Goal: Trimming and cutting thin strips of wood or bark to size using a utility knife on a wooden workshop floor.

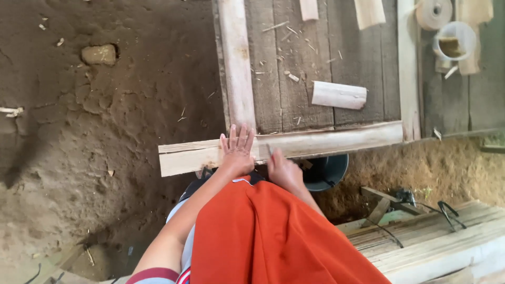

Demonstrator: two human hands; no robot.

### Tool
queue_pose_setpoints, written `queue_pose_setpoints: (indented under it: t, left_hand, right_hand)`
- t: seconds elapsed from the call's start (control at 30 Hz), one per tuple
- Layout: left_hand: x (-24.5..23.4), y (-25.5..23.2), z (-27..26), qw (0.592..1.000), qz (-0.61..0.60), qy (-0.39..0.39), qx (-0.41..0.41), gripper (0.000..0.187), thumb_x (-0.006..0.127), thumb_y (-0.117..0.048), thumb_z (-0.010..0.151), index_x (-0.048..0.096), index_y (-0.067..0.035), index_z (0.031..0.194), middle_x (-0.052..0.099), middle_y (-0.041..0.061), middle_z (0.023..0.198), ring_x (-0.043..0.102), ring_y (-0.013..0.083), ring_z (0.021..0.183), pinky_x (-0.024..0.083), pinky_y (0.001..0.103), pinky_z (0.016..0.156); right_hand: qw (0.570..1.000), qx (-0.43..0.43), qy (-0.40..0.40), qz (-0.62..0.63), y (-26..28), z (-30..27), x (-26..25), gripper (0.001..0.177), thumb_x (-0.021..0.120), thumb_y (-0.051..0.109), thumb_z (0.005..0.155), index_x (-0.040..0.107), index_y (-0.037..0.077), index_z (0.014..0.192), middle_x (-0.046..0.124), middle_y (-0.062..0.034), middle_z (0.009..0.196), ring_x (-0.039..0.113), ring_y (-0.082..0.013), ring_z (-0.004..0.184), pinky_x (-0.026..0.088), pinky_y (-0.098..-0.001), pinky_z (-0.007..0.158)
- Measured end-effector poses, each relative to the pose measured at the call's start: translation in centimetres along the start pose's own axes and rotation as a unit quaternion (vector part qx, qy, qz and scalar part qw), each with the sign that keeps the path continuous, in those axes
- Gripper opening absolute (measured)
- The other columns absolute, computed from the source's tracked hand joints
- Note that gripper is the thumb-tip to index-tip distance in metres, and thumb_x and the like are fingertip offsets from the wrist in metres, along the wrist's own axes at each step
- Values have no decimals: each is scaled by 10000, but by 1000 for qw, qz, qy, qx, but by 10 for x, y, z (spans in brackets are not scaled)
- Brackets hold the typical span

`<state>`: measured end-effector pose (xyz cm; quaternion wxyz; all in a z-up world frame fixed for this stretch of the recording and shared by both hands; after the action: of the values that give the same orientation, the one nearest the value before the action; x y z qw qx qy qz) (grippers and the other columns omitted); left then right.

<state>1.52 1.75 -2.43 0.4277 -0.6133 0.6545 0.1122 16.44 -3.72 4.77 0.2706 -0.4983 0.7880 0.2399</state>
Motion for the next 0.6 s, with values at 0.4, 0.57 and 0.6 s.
queue_pose_setpoints:
  t: [0.4, 0.57, 0.6]
  left_hand:
    - [22, 18, 36, 976, -101, -193, 20, 232, 572, -422, 824, 593, -356, 1045, 544, -105, 880, 563, 178, 1013, 338, 463, 933]
    - [-39, 10, 6, 971, -126, -195, 53, 252, 591, -600, 851, 614, -388, 985, 617, -146, 852, 598, 116, 989, 315, 421, 946]
    - [-56, 7, 1, 968, -131, -203, 70, 257, 601, -619, 863, 617, -387, 973, 653, -151, 879, 608, 101, 994, 305, 412, 943]
  right_hand:
    - [988, -40, -138, 55, -71, 60, -41, 321, 558, 412, 964, 591, 169, 1171, 558, -80, 1265, 683, -479, 1005, 565, -577, 921]
    - [992, -48, -115, 33, -50, 17, -95, 317, 563, 439, 955, 603, 166, 1111, 610, -115, 1134, 668, -482, 1030, 539, -590, 926]
    - [993, -43, -110, 19, -47, 13, -105, 303, 549, 465, 955, 607, 209, 1108, 620, -85, 1126, 676, -456, 1036, 542, -576, 936]
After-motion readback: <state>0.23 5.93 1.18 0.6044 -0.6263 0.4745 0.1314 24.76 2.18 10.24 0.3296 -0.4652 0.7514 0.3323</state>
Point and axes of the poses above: each hand's wrist, its own z-axis towards the middle knuckle, its own x-axis out of the palm, y = z × x, the point moved 2 cm from there along z, towards the middle knuckle
